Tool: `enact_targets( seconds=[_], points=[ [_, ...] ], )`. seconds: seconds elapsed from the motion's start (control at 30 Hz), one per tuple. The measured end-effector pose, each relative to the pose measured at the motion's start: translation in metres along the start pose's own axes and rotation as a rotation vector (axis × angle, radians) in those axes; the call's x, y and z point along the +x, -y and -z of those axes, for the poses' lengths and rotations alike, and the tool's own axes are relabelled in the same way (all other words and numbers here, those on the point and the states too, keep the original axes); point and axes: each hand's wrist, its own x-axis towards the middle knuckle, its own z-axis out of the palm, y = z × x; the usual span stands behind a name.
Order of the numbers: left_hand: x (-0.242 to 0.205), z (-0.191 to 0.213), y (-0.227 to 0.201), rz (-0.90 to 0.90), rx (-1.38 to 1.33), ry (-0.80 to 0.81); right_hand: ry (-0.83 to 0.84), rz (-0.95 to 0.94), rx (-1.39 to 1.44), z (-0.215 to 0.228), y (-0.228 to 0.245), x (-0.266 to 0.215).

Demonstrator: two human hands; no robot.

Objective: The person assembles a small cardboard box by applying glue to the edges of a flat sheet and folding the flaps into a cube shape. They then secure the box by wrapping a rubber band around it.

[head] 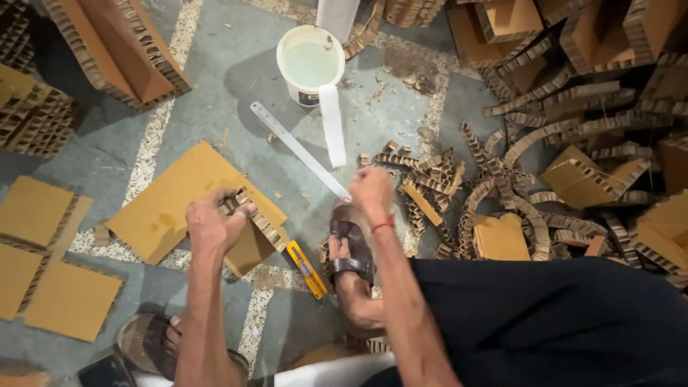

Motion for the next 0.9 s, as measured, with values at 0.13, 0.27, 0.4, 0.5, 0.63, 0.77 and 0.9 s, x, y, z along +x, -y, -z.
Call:
enact_targets(
  seconds=[0.13, 0.27, 0.4, 0.5, 0.63, 0.77, 0.9],
  points=[
    [0.002, 0.0, 0.002, -0.013, -0.013, -0.008, -0.118, -0.012, -0.138, -0.006, -0.039, 0.019],
    [-0.001, 0.003, -0.003, 0.037, -0.035, 0.008, -0.09, -0.083, -0.077, -0.019, -0.05, 0.014],
    [-0.004, 0.004, -0.008, 0.04, -0.068, -0.011, -0.185, -0.106, -0.078, -0.042, -0.054, 0.011],
    [-0.003, 0.003, -0.008, -0.003, -0.004, -0.048, -0.23, -0.013, -0.123, -0.049, -0.064, 0.012],
    [-0.003, 0.002, -0.007, 0.022, 0.011, -0.034, -0.196, 0.078, -0.121, -0.044, -0.058, 0.009],
    [-0.003, 0.002, -0.007, 0.036, 0.001, -0.017, -0.18, 0.019, -0.177, -0.037, -0.035, 0.001],
    [-0.002, 0.003, -0.008, 0.078, -0.045, 0.012, -0.272, 0.22, -0.142, -0.032, -0.015, -0.007]
  ],
)
